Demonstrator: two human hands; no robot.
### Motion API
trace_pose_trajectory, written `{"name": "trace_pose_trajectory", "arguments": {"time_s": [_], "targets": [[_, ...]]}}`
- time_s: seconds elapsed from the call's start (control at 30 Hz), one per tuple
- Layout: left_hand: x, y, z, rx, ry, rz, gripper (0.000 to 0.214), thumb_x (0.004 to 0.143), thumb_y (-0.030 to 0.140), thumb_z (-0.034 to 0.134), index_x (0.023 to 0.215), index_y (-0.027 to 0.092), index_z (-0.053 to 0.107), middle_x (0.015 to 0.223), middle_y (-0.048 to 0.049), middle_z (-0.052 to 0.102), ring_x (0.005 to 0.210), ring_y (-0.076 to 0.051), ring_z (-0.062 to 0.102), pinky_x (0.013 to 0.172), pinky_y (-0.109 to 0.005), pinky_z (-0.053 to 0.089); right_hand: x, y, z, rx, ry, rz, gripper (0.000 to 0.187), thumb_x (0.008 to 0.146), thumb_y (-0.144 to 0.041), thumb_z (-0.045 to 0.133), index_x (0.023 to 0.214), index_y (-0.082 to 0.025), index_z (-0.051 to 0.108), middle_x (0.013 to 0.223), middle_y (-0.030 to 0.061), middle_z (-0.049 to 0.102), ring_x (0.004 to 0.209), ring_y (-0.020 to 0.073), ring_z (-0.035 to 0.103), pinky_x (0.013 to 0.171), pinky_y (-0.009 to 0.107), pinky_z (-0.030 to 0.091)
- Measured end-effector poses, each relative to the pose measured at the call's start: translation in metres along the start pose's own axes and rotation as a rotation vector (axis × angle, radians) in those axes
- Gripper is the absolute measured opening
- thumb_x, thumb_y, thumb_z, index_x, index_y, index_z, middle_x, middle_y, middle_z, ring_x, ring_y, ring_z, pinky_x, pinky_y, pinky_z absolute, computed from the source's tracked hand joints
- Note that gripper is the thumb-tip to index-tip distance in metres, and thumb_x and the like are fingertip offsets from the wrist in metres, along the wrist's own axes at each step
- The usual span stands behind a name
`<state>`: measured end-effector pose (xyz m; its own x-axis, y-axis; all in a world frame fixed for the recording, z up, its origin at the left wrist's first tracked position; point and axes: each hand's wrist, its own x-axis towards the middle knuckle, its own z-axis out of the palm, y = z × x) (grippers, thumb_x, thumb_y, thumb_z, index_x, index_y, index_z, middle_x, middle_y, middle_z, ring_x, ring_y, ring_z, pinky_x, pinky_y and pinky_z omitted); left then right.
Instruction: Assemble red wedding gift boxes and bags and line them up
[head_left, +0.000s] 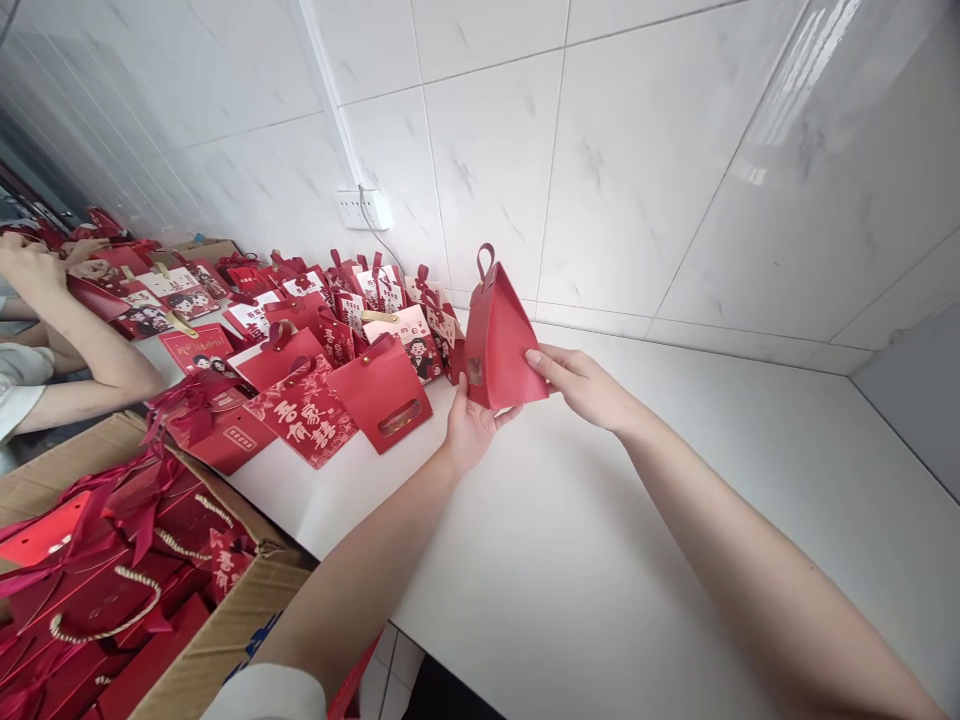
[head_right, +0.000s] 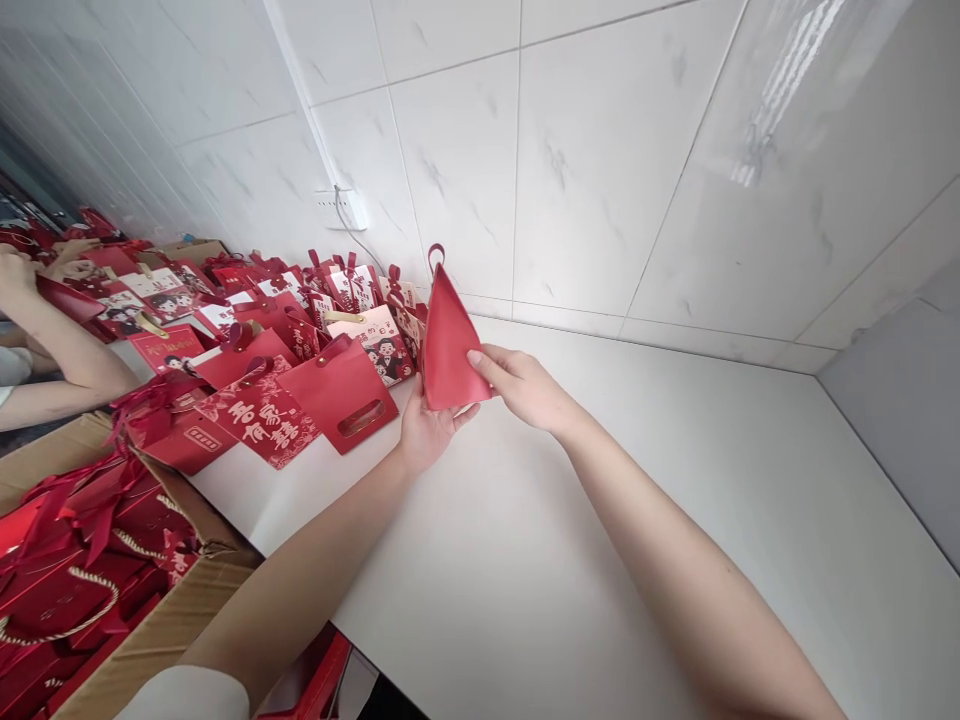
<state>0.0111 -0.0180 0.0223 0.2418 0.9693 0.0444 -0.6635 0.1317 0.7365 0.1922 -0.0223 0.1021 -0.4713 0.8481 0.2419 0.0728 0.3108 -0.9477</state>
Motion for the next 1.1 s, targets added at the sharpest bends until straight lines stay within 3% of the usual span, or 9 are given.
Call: {"name": "trace_pose_trajectory", "arguments": {"time_s": [0.13, 0.27, 0.43, 0.53, 0.67, 0.83, 1.1], "targets": [[0.000, 0.014, -0.004, 0.164, -0.060, 0.053, 0.046, 0.090, 0.051, 0.053, 0.128, 0.025, 0.058, 0.137, -0.0061, 0.057, 0.129, -0.028, 0.051, 0.107, -0.051, 0.041, 0.002, 0.001, -0.007, 0.061, 0.068, -0.032, 0.044, 0.093, -0.059, 0.045, 0.098, -0.021, 0.067, 0.097, 0.0035, 0.068, 0.089, 0.0214, 0.062, 0.089, 0.038, 0.049], [-0.007, 0.032, 0.004, 0.140, -0.074, 0.077, 0.047, 0.088, 0.044, 0.056, 0.129, 0.022, 0.057, 0.135, -0.0083, 0.059, 0.128, -0.030, 0.052, 0.107, -0.052, 0.042, 0.003, 0.006, -0.006, 0.023, 0.107, -0.028, 0.040, 0.090, -0.061, 0.050, 0.087, -0.022, 0.057, 0.084, 0.0001, 0.061, 0.073, 0.0157, 0.055, 0.069, 0.029, 0.047], [-0.014, 0.035, 0.020, 0.146, -0.038, 0.153, 0.055, 0.091, 0.060, 0.043, 0.133, 0.025, 0.054, 0.138, -0.0069, 0.056, 0.132, -0.029, 0.048, 0.108, -0.051, 0.042, 0.003, 0.013, 0.005, -0.183, 0.197, -0.098, 0.045, 0.094, -0.062, 0.040, 0.078, -0.022, 0.051, 0.076, -0.0004, 0.055, 0.072, 0.0159, 0.051, 0.066, 0.028, 0.041], [-0.013, 0.029, 0.024, 0.198, 0.042, 0.249, 0.054, 0.091, 0.062, 0.042, 0.131, 0.028, 0.055, 0.135, -0.0043, 0.058, 0.134, -0.026, 0.046, 0.110, -0.047, 0.041, 0.003, 0.018, 0.008, -0.213, 0.249, -0.176, 0.044, 0.096, -0.059, 0.037, 0.076, -0.021, 0.050, 0.073, -0.0004, 0.052, 0.068, 0.0152, 0.048, 0.064, 0.028, 0.039], [-0.013, 0.024, 0.020, 0.295, 0.051, 0.434, 0.051, 0.091, 0.060, 0.044, 0.127, 0.027, 0.057, 0.131, -0.0043, 0.061, 0.133, -0.025, 0.047, 0.112, -0.042, 0.039, 0.005, 0.026, 0.007, -0.326, 0.299, -0.275, 0.042, 0.099, -0.053, 0.033, 0.075, -0.021, 0.048, 0.069, -0.0007, 0.046, 0.062, 0.0142, 0.043, 0.061, 0.028, 0.036], [-0.015, 0.029, 0.008, 0.531, 0.070, 0.701, 0.045, 0.091, 0.056, 0.048, 0.125, 0.028, 0.054, 0.128, -0.0064, 0.058, 0.129, -0.024, 0.050, 0.110, -0.040, 0.039, 0.007, 0.033, 0.009, -0.357, 0.327, -0.343, 0.043, 0.100, -0.050, 0.031, 0.076, -0.021, 0.051, 0.075, 0.0014, 0.051, 0.069, 0.0158, 0.049, 0.065, 0.029, 0.040], [-0.023, 0.033, 0.013, 0.780, 0.046, 0.983, 0.042, 0.091, 0.051, 0.048, 0.123, 0.023, 0.050, 0.119, -0.0109, 0.054, 0.110, -0.023, 0.055, 0.095, -0.038, 0.045, 0.010, 0.043, 0.006, -0.222, 0.232, -0.254, 0.044, 0.097, -0.054, 0.037, 0.083, -0.022, 0.064, 0.080, 0.0008, 0.061, 0.073, 0.0178, 0.055, 0.068, 0.031, 0.047]]}}
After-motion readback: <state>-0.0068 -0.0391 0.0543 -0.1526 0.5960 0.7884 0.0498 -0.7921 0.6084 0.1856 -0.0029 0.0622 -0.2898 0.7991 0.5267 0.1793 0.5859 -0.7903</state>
